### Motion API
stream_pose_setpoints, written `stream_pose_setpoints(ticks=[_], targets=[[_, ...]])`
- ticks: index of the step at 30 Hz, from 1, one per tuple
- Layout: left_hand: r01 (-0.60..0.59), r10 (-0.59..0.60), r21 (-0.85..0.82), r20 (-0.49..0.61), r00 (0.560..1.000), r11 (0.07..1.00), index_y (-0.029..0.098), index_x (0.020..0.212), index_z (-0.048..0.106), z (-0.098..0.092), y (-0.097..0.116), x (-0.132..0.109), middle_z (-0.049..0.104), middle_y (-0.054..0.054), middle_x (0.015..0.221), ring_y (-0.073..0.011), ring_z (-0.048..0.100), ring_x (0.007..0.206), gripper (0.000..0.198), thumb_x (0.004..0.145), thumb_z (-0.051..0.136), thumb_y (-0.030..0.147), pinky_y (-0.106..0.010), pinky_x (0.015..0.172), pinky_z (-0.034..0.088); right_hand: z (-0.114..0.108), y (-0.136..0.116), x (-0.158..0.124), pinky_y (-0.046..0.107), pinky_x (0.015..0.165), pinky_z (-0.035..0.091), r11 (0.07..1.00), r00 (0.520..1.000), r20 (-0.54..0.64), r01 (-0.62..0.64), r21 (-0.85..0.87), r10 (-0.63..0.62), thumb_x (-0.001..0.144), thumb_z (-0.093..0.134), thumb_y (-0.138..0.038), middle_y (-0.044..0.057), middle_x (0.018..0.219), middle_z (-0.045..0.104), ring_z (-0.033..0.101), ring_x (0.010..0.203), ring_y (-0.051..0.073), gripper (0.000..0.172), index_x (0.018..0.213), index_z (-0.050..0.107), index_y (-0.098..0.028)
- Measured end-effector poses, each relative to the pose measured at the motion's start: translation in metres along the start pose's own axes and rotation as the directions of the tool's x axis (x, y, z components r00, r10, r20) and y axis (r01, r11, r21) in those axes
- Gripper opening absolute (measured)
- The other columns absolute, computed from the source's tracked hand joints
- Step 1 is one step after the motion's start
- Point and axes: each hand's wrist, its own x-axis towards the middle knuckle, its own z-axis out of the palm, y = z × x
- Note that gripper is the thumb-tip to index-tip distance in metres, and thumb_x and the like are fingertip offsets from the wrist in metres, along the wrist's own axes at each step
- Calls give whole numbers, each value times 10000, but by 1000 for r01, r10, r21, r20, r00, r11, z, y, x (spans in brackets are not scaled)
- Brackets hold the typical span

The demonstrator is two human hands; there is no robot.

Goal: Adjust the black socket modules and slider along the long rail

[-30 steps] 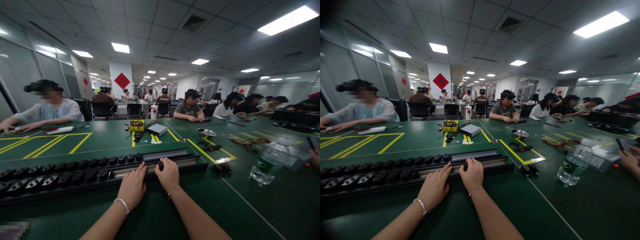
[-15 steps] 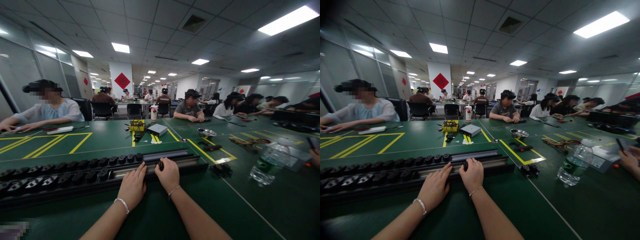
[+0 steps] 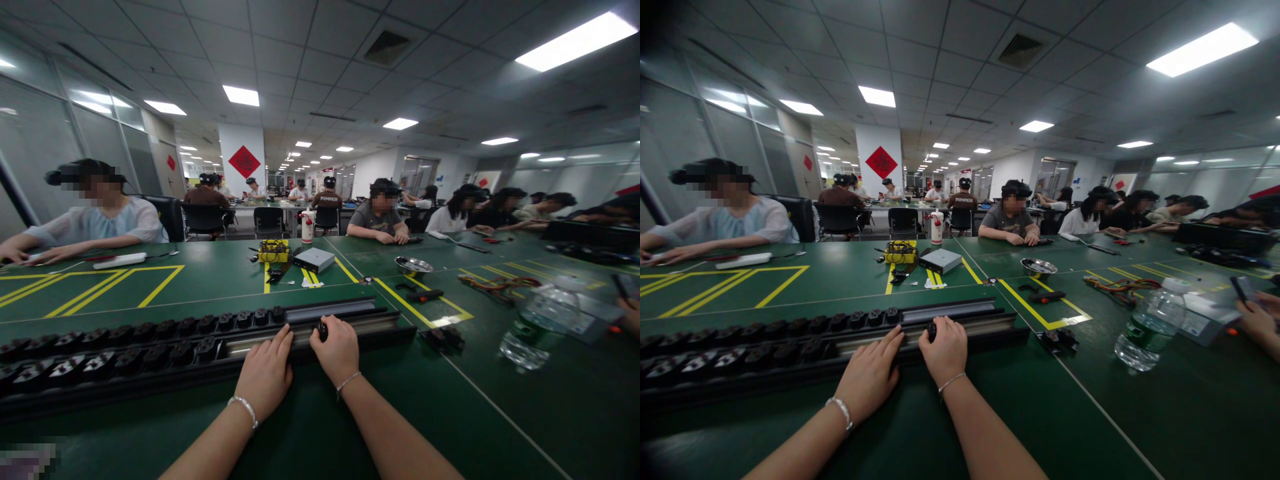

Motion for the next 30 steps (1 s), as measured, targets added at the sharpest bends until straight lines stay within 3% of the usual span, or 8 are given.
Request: stream_pose_setpoints(ticks=[10,30], targets=[[10,-10,-5,28,1000,1000,204,1282,387,-1,1,1,347,-45,1391,-204,506,1010,542,742,422,172,-362,851,360,4,3,-2,354,915,314,1000,999,-35,10,-15,-10,717,495,-260,71,857,653,536,976,217,241,898,622,-165],[-7,7,0,7,1000,1000,202,1272,396,-1,0,0,349,-27,1390,-206,513,983,534,739,427,175,-367,833,371,2,1,-1,331,899,325,1000,1000,-6,-15,19,15,716,496,-247,69,842,653,555,912,205,221,876,617,-157]])
